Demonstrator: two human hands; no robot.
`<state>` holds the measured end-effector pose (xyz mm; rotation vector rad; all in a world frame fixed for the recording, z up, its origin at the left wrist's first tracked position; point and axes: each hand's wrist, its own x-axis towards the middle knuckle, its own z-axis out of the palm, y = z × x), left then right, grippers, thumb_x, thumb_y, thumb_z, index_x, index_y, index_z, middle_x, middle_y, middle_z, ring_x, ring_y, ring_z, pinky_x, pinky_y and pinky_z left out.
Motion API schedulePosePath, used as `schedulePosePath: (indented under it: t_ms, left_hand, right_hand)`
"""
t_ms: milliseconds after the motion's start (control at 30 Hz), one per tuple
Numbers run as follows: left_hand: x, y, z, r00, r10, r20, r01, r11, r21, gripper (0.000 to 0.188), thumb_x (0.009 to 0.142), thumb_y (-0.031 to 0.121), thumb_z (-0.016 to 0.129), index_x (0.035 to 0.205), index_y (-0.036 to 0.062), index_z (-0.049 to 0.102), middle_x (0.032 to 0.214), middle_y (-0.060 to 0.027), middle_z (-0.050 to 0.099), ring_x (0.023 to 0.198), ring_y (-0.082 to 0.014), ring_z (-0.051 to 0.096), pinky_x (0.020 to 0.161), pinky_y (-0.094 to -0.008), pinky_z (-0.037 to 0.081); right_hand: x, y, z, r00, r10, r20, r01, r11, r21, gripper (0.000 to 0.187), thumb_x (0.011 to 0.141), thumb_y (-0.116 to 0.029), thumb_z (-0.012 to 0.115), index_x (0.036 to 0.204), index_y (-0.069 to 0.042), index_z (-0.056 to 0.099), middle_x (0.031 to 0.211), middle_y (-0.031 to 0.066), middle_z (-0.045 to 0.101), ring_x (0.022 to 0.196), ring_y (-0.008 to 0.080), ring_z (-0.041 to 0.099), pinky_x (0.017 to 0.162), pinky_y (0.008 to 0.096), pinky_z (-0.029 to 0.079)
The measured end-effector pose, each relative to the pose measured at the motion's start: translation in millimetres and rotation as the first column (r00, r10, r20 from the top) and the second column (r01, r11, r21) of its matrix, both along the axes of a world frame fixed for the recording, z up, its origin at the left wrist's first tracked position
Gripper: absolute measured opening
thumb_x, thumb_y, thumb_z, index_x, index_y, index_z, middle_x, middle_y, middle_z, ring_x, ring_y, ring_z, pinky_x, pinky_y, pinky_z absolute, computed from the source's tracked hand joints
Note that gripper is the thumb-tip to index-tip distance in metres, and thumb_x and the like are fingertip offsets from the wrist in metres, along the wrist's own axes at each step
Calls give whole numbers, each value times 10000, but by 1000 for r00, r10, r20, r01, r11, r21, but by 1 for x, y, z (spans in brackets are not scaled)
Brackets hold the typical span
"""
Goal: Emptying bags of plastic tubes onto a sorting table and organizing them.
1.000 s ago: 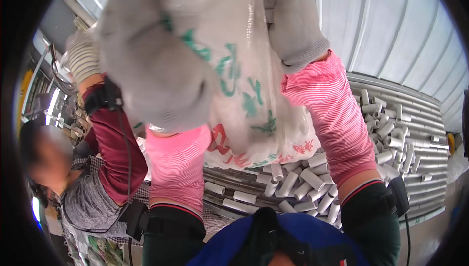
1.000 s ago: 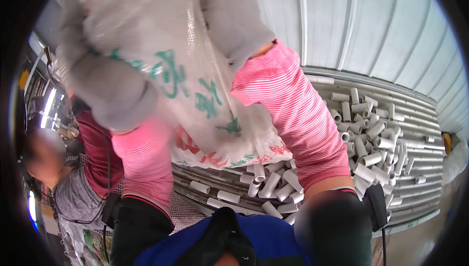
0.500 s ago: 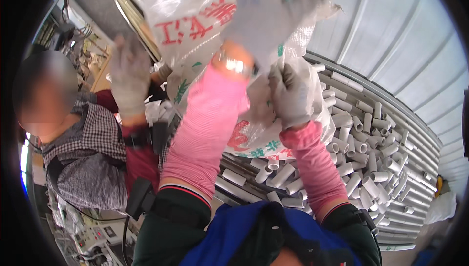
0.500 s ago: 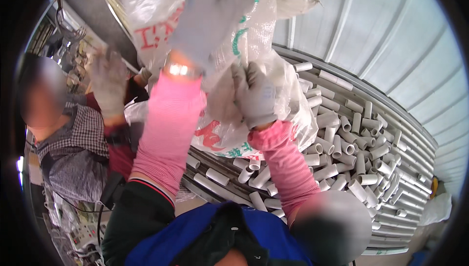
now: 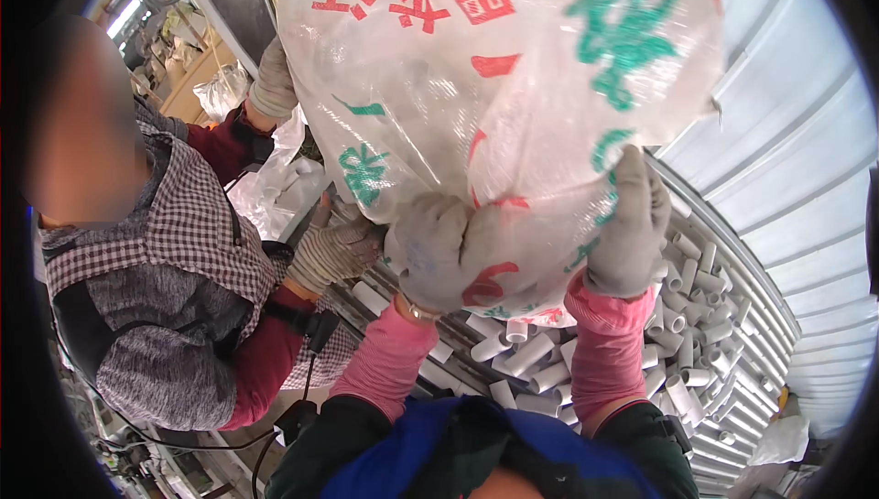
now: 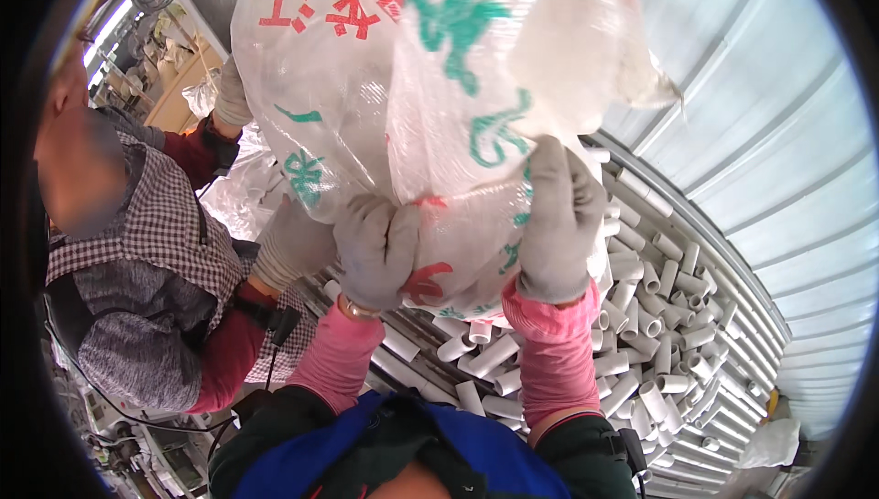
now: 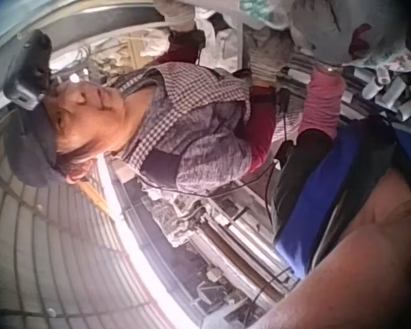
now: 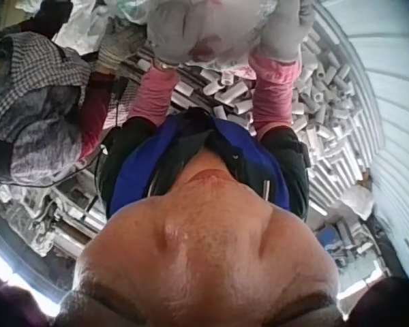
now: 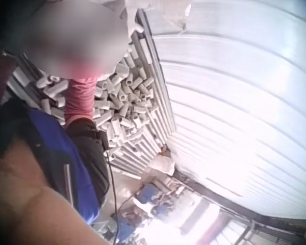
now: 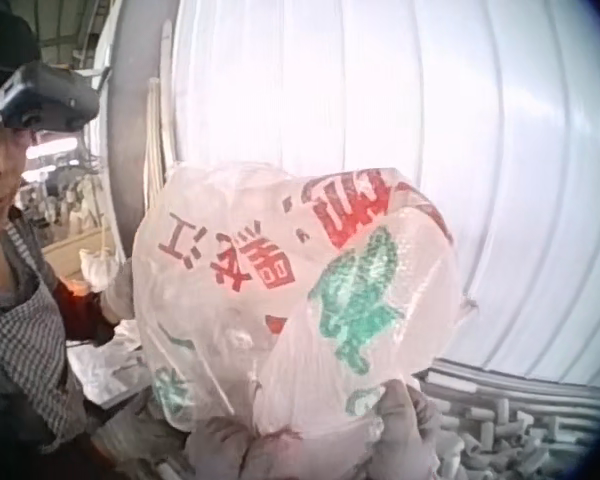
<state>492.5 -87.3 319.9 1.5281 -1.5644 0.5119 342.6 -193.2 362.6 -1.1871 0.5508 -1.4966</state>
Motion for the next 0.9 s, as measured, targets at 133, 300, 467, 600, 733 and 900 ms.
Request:
schedulePosePath:
  t_ms: [133,300,467,600,733,900]
  left_hand:
    - [-10,-16,46,938,-313,-146,272,930,-246,169,714,84,692,646,55,540,568,-98,478,490,-290,477,470,-387,367]
    - [-15,-71,116,896,-414,161,435,750,-498,120,743,1,628,863,4,636,593,-60,485,493,-232,486,465,-347,380]
    - [-27,-141,149,934,-207,292,349,715,-606,211,763,34,643,972,7,642,641,-56,529,475,-209,506,445,-348,393]
    - [-24,-153,183,940,-341,-9,297,830,-473,219,850,220,619,867,2,610,665,-136,583,579,-275,576,539,-367,442]
    - [-23,-194,179,893,-388,-229,251,850,-463,437,924,356,532,710,-13,628,605,-233,559,586,-370,581,557,-421,440]
    - [-28,-221,137,951,-248,-183,235,968,-92,405,833,412,605,807,9,630,738,-172,627,768,-356,610,721,-429,472]
  right_hand:
    - [-27,-22,14,493,-787,-370,341,566,-750,174,923,-69,506,985,37,630,879,63,648,772,143,621,727,230,478]
    - [-21,-60,106,966,-259,-4,235,882,-407,307,916,-128,501,1143,66,574,1046,162,641,906,229,645,756,310,527]
    - [-24,-120,141,935,-333,-121,301,927,-226,466,919,-374,462,1094,34,605,1020,150,643,906,216,627,781,340,499]
    - [-40,-137,134,845,-318,-430,259,947,-189,568,948,-448,417,1290,0,483,1089,120,624,972,204,591,904,316,434]
    - [-30,-98,59,831,61,-552,-136,986,-96,581,948,-392,448,1403,-52,326,1250,99,499,1098,165,496,954,315,389]
    - [18,-94,-54,554,-385,-738,-10,884,-468,283,912,-324,545,872,-56,627,729,162,649,741,357,639,648,441,482]
